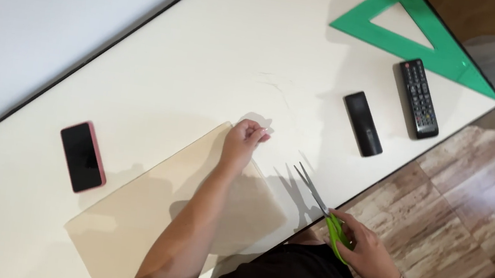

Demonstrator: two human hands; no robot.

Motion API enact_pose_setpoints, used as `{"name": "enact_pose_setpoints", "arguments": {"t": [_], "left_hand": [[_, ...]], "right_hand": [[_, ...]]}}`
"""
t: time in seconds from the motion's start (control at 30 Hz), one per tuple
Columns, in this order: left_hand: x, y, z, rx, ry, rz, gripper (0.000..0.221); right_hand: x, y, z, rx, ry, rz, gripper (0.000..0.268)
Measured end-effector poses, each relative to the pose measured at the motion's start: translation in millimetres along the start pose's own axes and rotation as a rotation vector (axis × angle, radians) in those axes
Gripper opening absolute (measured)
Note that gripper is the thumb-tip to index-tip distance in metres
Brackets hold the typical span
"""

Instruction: Aligning and cutting sheets of fabric on a work table using scissors

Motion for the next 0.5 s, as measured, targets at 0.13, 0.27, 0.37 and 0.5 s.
{"name": "enact_pose_setpoints", "arguments": {"t": [0.13,0.27,0.37,0.5], "left_hand": [[5.7,0.1,-1.3,0.312,0.150,-0.005,0.008],[14.4,-0.6,-28.7,0.208,0.113,0.111,0.010],[13.5,-6.2,-41.7,0.136,0.056,0.183,0.014],[25.9,-4.8,-80.3,-0.073,0.145,0.279,0.019]], "right_hand": [[-16.6,20.3,0.4,-0.029,0.028,0.062,0.058],[-34.0,11.1,10.8,-0.014,0.015,0.237,0.051],[-37.1,-13.9,52.9,0.010,0.049,0.413,0.058],[-37.3,-37.4,75.9,-0.074,-0.104,0.457,0.050]]}}
Point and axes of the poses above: each hand's wrist, its own x-axis away from the middle knuckle, its own y-axis out of the back of the hand, z = x × y, the point moved 7 cm from there along -x, towards the middle knuckle, and after that the axes turned 10 degrees about -y, right-handed, at the moved point
